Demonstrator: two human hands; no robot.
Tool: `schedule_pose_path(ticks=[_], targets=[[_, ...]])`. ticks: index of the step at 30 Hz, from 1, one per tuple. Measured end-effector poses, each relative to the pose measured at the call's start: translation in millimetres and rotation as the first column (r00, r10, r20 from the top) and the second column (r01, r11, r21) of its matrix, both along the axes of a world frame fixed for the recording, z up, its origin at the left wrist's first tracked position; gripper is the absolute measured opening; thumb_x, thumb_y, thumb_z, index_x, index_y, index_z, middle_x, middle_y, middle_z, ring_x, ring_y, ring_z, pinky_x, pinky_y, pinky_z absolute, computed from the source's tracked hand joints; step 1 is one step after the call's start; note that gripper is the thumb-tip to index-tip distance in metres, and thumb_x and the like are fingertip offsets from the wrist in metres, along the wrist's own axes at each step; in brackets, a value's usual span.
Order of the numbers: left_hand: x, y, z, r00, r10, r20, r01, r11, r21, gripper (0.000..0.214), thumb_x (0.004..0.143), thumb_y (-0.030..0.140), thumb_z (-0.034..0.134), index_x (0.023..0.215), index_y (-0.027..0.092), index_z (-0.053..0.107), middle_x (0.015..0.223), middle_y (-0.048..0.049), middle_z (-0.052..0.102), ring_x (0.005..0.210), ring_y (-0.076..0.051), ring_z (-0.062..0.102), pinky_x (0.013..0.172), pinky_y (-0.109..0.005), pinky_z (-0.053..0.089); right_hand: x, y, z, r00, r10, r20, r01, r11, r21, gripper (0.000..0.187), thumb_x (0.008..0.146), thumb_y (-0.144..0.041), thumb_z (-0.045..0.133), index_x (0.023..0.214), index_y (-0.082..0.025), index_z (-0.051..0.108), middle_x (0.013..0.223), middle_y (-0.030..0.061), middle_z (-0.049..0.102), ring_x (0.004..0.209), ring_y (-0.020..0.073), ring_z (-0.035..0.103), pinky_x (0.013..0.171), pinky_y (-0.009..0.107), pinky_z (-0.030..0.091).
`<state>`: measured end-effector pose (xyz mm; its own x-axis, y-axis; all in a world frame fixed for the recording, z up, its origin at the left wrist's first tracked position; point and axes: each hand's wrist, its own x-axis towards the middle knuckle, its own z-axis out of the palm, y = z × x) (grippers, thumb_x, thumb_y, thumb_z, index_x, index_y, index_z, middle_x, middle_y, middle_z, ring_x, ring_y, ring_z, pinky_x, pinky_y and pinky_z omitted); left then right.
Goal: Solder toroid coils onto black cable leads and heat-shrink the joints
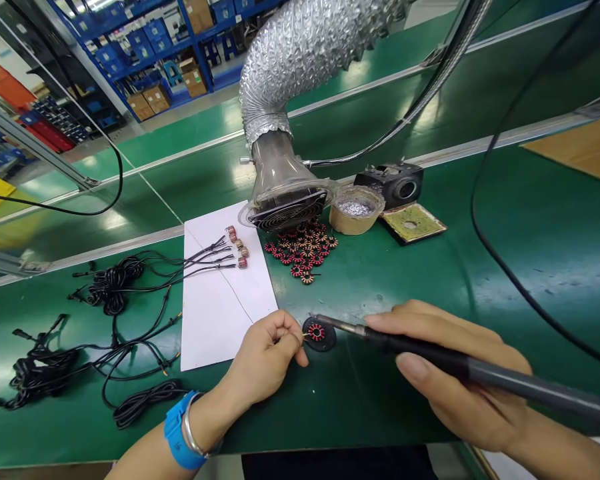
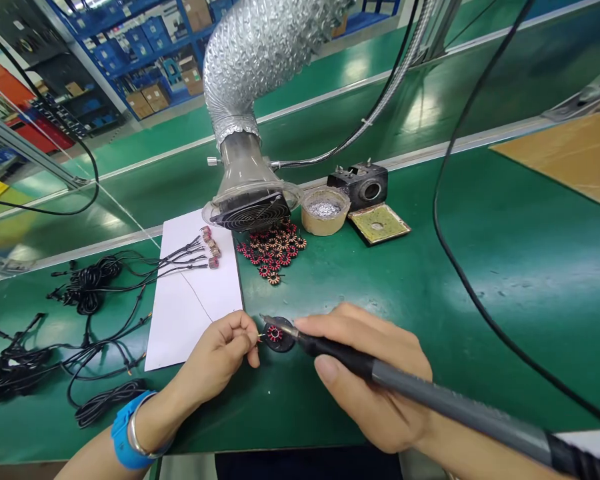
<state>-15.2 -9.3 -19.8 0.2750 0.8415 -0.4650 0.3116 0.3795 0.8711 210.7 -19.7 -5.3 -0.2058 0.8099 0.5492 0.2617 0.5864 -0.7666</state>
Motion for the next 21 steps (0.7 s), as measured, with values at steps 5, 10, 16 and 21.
schedule_pose_path(ticks=[5, 10, 16, 21], targets=[[2, -3, -1.5, 0.999, 0.033, 0.038, -0.031, 0.998, -0.055, 0.009, 0.084, 0.018, 0.042, 0.079, 0.020, 0.051, 0.057, 0.0050, 0.062, 0.042, -0.007, 0.027, 0.042, -0.020, 0.021, -1, -1, -17.0, 0.997, -0.072, -0.040, 0.069, 0.995, -0.077, 0.011, 0.087, -0.019, 0.052, 0.094, -0.022, 0.060, 0.072, 0.0029, 0.062, 0.061, 0.0155, 0.059, 0.048, 0.025, 0.042], [3, -3, -0.8, 0.998, 0.034, 0.051, -0.031, 0.998, -0.055, 0.010, 0.084, 0.018, 0.043, 0.078, 0.020, 0.051, 0.056, 0.0049, 0.062, 0.043, -0.007, 0.028, 0.043, -0.019, 0.022, -1, -3, -19.9, 1.000, -0.011, -0.019, 0.009, 0.995, -0.103, 0.015, 0.083, -0.016, 0.053, 0.096, -0.021, 0.061, 0.076, 0.0032, 0.063, 0.065, 0.0160, 0.060, 0.057, 0.028, 0.045], [3, -2, 2.3, 0.999, 0.026, 0.043, -0.023, 0.998, -0.051, 0.011, 0.083, 0.017, 0.042, 0.078, 0.020, 0.051, 0.056, 0.0047, 0.062, 0.044, -0.008, 0.028, 0.043, -0.020, 0.021, -1, -4, -22.5, 1.000, 0.004, -0.024, -0.007, 0.994, -0.109, 0.018, 0.082, -0.014, 0.053, 0.096, -0.021, 0.061, 0.076, 0.0027, 0.062, 0.064, 0.0155, 0.059, 0.057, 0.028, 0.044], [4, -3, 2.8, 0.999, 0.025, 0.035, -0.023, 0.998, -0.053, 0.011, 0.085, 0.019, 0.043, 0.079, 0.020, 0.052, 0.055, 0.0051, 0.061, 0.045, -0.008, 0.029, 0.044, -0.021, 0.022, -2, -4, -21.3, 1.000, 0.016, -0.020, -0.019, 0.993, -0.112, 0.019, 0.082, -0.014, 0.052, 0.098, -0.020, 0.060, 0.076, 0.0030, 0.062, 0.065, 0.0154, 0.058, 0.058, 0.028, 0.044]])
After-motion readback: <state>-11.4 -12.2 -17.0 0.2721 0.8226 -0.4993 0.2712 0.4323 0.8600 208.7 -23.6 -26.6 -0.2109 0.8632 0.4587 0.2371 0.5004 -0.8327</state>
